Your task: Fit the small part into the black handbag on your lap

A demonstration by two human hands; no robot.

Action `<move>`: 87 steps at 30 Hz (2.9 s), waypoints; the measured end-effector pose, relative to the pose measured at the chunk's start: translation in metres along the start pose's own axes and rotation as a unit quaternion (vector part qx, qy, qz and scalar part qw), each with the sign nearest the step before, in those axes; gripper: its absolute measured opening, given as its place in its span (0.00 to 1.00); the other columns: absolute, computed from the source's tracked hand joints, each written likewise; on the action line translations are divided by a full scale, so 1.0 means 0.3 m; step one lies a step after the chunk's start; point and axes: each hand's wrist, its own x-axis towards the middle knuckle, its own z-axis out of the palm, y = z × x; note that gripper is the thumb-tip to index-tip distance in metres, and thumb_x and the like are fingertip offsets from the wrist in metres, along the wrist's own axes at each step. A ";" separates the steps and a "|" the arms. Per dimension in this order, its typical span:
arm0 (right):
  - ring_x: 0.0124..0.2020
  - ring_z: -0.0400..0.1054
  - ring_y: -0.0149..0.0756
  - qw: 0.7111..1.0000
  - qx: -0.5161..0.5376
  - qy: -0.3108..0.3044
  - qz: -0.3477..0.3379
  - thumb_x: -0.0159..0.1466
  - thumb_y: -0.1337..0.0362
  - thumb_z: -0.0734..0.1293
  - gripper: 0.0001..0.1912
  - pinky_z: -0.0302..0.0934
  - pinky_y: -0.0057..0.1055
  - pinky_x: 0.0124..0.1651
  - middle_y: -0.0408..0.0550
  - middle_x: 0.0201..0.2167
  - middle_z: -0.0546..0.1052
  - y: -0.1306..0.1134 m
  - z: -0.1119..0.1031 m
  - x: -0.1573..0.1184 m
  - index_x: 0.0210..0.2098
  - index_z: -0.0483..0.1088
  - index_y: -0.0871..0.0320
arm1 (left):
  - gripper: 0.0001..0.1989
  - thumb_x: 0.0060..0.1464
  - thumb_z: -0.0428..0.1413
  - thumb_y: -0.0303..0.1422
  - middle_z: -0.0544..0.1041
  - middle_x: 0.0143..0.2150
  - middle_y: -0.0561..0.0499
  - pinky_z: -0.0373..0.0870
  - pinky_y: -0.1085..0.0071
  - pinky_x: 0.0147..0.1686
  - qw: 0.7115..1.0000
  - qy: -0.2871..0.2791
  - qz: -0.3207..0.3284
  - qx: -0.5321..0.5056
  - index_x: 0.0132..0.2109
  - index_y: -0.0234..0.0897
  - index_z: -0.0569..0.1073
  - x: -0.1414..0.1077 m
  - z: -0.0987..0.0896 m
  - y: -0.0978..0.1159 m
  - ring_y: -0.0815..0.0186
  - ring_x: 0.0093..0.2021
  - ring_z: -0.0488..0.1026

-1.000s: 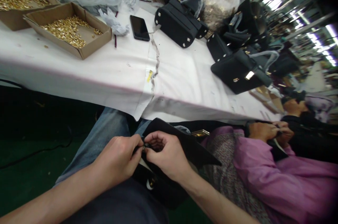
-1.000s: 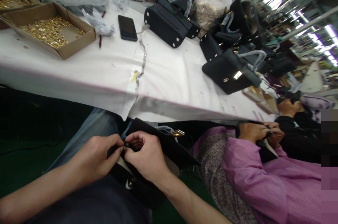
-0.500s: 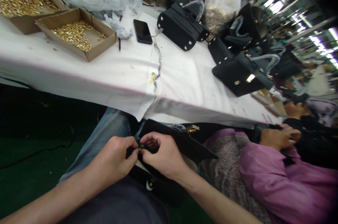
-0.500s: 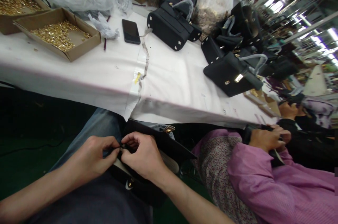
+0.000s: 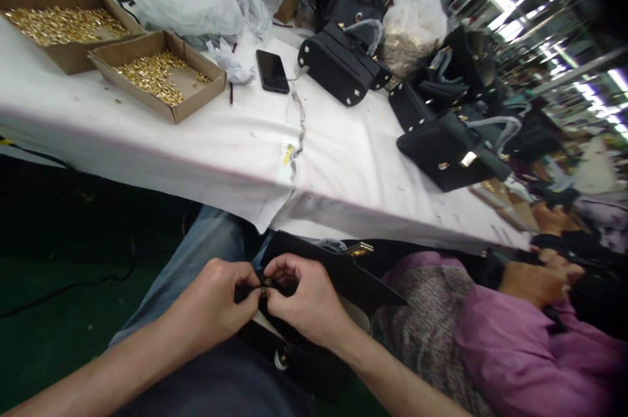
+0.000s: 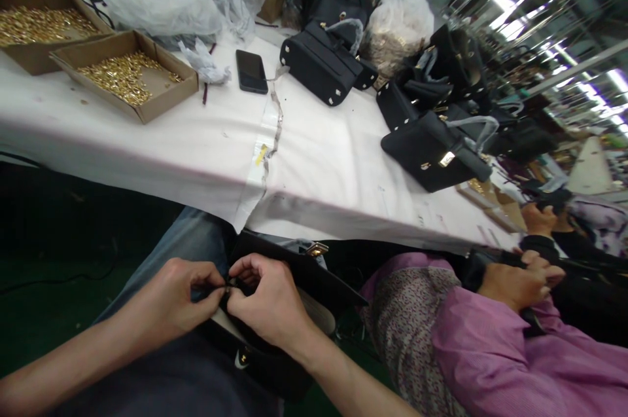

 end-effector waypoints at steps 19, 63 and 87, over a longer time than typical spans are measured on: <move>0.38 0.81 0.36 0.999 0.007 -0.034 -0.006 0.59 0.67 0.76 0.11 0.73 0.29 0.43 0.43 0.37 0.86 0.016 -0.008 0.016 0.43 0.84 0.55 | 0.09 0.63 0.58 0.35 0.79 0.31 0.58 0.62 0.69 0.33 1.000 0.015 -0.011 0.009 0.36 0.43 0.82 0.000 -0.001 -0.006 0.71 0.31 0.75; 0.33 0.75 0.32 0.992 0.071 -0.099 0.043 0.53 0.70 0.77 0.17 0.68 0.25 0.37 0.44 0.32 0.82 0.081 -0.030 0.156 0.43 0.82 0.62 | 0.14 0.58 0.62 0.44 0.82 0.35 0.49 0.65 0.70 0.32 0.990 -0.052 -0.098 -0.087 0.38 0.38 0.83 0.108 -0.043 -0.073 0.61 0.36 0.79; 0.36 0.78 0.33 0.990 0.079 -0.111 0.030 0.56 0.68 0.76 0.16 0.71 0.27 0.41 0.46 0.35 0.84 0.082 -0.042 0.127 0.44 0.84 0.60 | 0.17 0.63 0.65 0.48 0.83 0.39 0.48 0.69 0.71 0.36 0.984 -0.067 -0.078 -0.149 0.43 0.37 0.83 0.087 -0.029 -0.096 0.61 0.39 0.80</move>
